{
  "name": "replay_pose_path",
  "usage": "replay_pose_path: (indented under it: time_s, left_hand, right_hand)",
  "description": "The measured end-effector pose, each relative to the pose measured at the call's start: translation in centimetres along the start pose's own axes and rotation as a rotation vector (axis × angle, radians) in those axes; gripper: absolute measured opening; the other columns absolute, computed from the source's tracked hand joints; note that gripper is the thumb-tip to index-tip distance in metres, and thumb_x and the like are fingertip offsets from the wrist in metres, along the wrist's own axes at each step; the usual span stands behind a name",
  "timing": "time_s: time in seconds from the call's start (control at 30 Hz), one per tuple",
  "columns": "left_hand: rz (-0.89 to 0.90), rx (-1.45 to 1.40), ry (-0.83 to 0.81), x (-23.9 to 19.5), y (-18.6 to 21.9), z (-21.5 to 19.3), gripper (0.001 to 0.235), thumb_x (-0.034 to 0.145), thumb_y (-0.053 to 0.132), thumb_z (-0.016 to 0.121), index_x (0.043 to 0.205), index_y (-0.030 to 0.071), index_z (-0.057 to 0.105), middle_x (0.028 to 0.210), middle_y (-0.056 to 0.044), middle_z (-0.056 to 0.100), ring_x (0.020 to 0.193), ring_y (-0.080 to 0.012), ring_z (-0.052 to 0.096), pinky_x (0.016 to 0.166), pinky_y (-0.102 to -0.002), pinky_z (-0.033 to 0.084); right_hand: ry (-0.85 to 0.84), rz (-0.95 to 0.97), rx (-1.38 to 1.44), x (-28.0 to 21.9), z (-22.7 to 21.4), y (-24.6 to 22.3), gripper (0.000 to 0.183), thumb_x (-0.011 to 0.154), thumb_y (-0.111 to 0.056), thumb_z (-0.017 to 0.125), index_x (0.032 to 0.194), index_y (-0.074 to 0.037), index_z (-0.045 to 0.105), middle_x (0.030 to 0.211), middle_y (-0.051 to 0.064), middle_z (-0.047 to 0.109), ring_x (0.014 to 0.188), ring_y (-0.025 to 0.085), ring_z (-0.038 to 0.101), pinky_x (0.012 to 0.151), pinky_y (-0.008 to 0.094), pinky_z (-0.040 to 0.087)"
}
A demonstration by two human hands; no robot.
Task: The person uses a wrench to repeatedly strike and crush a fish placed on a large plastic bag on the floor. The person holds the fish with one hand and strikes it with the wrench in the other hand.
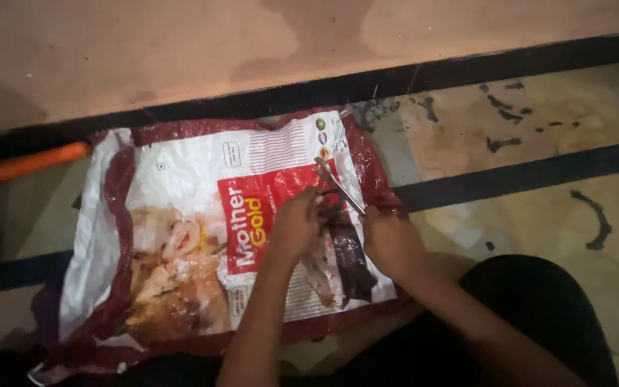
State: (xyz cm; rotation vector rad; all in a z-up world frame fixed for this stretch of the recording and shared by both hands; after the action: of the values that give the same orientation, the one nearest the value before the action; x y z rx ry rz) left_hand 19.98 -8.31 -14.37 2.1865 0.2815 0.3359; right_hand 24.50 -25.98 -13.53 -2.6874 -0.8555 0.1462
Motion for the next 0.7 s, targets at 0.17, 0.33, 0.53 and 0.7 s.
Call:
replay_pose_path:
  time_s: [0.17,0.33,0.53,0.7]
  left_hand:
    - [-0.074,0.058,-0.007,-0.4,-0.4,-0.6,0.022,0.097,0.012,0.055,0.116,0.01,0.066,0.088,-0.024,0.07,0.085,-0.0437,0.07,0.072,-0.053,0.051]
    - [0.0,0.091,0.034,-0.4,0.7,-1.2,0.021,0.097,0.017,0.058,0.115,0.008,0.066,0.089,-0.025,0.07,0.084,-0.0443,0.068,0.073,-0.052,0.05]
    - [-0.117,-0.146,-0.115,-0.4,-1.2,1.5,0.026,0.105,0.026,0.053,0.114,0.006,0.066,0.087,-0.019,0.072,0.079,-0.03,0.072,0.073,-0.043,0.054]
    - [-0.106,-0.667,-0.163,-0.5,-1.5,3.7,0.03,0.109,0.026,0.05,0.122,0.003,0.066,0.099,-0.006,0.075,0.089,-0.0107,0.07,0.082,-0.032,0.056]
  right_hand:
    - [0.364,-0.157,0.266,-1.3,-4.7,-1.2,0.014,0.101,-0.017,0.058,0.102,-0.003,0.06,0.071,0.023,0.065,0.068,0.045,0.066,0.061,0.055,0.048]
    - [0.506,-0.314,0.452,-3.0,-8.4,-2.3,0.012,0.104,-0.012,0.056,0.11,-0.002,0.06,0.067,0.02,0.061,0.06,0.04,0.064,0.057,0.049,0.047]
    - [0.454,-0.143,0.537,-1.8,-7.4,-0.9,0.019,0.107,-0.017,0.055,0.098,0.0,0.056,0.063,0.02,0.058,0.056,0.039,0.063,0.053,0.046,0.045]
    - [0.481,-0.158,0.595,-1.6,-7.7,0.0,0.019,0.107,-0.015,0.052,0.097,0.0,0.056,0.06,0.017,0.057,0.051,0.03,0.062,0.051,0.041,0.045]
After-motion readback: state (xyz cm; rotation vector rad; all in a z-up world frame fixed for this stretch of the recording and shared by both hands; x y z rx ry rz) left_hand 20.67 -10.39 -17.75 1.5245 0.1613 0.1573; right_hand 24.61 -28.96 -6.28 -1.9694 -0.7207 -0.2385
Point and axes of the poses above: each hand's wrist, its own x-axis towards the middle knuckle, its own z-axis out of the palm, y = z × x, the point moved 8 cm from there along x, towards the middle knuckle
